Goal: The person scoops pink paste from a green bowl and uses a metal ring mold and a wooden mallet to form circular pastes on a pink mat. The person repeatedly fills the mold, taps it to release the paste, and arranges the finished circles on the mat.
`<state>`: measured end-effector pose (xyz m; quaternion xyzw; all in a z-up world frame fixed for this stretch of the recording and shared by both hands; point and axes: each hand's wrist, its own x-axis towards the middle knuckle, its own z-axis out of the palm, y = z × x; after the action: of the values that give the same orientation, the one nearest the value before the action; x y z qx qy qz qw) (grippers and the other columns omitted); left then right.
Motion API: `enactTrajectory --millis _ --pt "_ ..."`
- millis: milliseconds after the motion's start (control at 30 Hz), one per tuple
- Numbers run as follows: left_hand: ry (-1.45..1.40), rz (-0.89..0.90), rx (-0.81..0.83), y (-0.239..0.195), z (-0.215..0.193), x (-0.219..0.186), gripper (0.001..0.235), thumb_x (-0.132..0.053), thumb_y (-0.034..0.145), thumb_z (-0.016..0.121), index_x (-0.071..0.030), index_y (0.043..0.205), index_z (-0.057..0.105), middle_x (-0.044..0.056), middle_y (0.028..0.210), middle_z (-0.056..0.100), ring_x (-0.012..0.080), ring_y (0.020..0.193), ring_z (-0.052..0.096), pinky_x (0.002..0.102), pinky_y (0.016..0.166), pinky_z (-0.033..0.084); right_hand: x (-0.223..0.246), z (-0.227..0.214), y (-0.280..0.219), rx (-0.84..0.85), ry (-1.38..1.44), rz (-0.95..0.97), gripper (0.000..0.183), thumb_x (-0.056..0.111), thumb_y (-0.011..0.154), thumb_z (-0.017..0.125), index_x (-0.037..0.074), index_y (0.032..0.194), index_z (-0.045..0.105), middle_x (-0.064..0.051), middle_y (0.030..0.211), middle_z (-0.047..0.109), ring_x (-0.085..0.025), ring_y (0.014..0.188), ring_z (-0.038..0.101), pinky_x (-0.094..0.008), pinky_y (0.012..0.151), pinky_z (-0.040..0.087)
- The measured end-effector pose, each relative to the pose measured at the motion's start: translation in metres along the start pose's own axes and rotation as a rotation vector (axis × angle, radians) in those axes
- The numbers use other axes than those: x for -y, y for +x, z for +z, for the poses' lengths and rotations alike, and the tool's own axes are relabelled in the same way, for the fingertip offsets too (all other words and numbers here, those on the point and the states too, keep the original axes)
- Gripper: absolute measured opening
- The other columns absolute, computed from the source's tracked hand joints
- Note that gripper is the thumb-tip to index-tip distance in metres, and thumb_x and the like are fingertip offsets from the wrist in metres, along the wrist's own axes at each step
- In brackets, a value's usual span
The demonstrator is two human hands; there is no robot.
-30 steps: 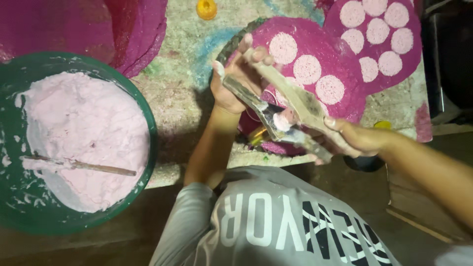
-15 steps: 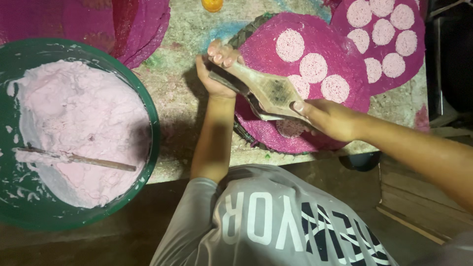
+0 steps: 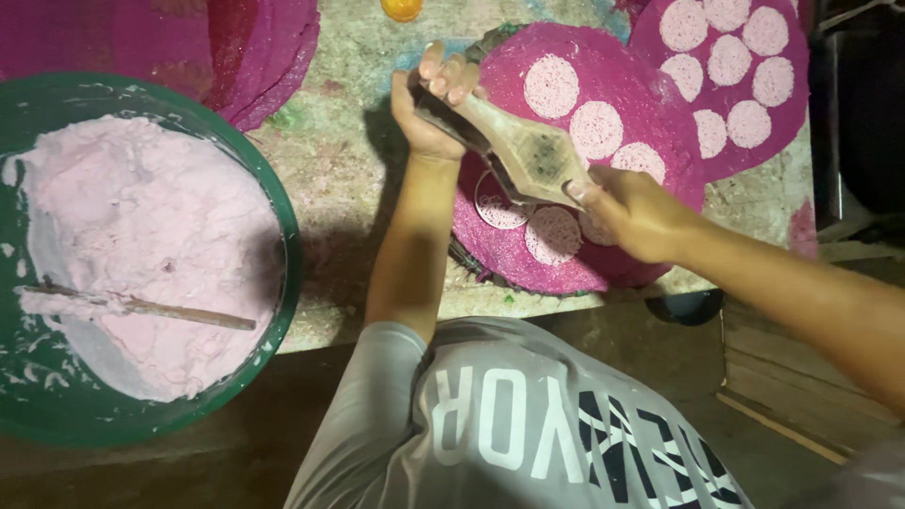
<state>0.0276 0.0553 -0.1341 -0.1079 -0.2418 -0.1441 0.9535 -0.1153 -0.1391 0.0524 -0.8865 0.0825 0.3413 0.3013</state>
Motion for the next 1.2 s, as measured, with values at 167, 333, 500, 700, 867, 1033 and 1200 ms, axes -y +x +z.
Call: enactTrajectory --millis 167,333,500,700,867,1033,1200 --pt "0.037 -0.003 -0.035 -0.009 0.005 -0.020 0.030 -0.046 0.104 0.052 -0.017 0.097 0.052 -0.005 0.084 0.049 0.0125 0.084 0.052 0.039 0.093 0.059 0.000 0.017 0.012 0.037 -0.003 -0.119 0.062 0.054 0.101 0.032 0.002 0.105 0.066 -0.009 0.062 0.059 -0.020 0.057 0.060 -0.040 0.059 0.050" --pt "0.008 0.016 -0.027 -0.025 -0.002 -0.007 0.025 -0.042 0.103 0.049 -0.019 0.093 0.053 -0.003 0.082 0.054 0.0124 0.084 0.056 0.041 0.092 0.059 -0.003 0.013 0.004 0.150 0.006 0.074 0.072 0.061 0.099 0.027 0.002 0.102 0.067 -0.009 0.065 0.065 -0.022 0.058 0.066 -0.040 0.060 0.054" --pt "0.065 0.054 -0.214 -0.023 -0.002 0.023 0.025 -0.039 0.101 0.041 -0.017 0.094 0.053 -0.003 0.083 0.055 0.0146 0.084 0.057 0.038 0.086 0.057 -0.005 -0.009 -0.001 0.096 -0.147 0.154 0.076 0.063 0.100 0.023 0.002 0.095 0.067 -0.010 0.064 0.063 -0.024 0.059 0.066 -0.041 0.061 0.056" --pt "0.088 -0.034 -0.178 -0.003 -0.001 0.000 0.020 -0.036 0.096 0.045 -0.017 0.093 0.052 -0.004 0.081 0.051 0.0137 0.082 0.054 0.036 0.085 0.055 -0.007 0.003 0.003 -0.007 -0.032 -0.064 0.071 0.057 0.104 0.027 0.000 0.086 0.065 -0.008 0.061 0.060 -0.023 0.057 0.061 -0.041 0.060 0.051" --pt "0.041 -0.045 -0.244 -0.004 0.010 0.006 0.020 -0.035 0.094 0.046 -0.016 0.092 0.051 -0.003 0.080 0.048 0.0145 0.080 0.050 0.035 0.081 0.053 -0.014 0.002 0.004 0.017 -0.005 -0.033 0.071 0.055 0.104 0.030 -0.002 0.082 0.066 -0.006 0.059 0.059 -0.021 0.055 0.060 -0.039 0.060 0.051" --pt "0.208 -0.058 -0.126 0.004 0.020 -0.012 0.020 -0.034 0.100 0.047 -0.016 0.099 0.054 -0.002 0.088 0.053 0.0155 0.088 0.052 0.037 0.091 0.052 -0.033 0.024 0.021 -0.013 0.389 -0.008 0.055 0.055 0.108 0.043 0.007 0.118 0.067 -0.006 0.065 0.046 -0.019 0.053 0.043 -0.041 0.050 0.036" --pt "0.659 -0.228 -0.483 -0.023 0.034 -0.035 0.038 -0.031 0.101 0.057 -0.002 0.125 0.060 0.013 0.123 0.059 0.0264 0.119 0.057 0.042 0.112 0.046 -0.074 0.044 0.017 -0.062 0.524 -0.499 0.072 0.068 0.101 0.049 0.000 0.122 0.061 0.000 0.084 0.055 -0.009 0.072 0.051 -0.028 0.061 0.042"
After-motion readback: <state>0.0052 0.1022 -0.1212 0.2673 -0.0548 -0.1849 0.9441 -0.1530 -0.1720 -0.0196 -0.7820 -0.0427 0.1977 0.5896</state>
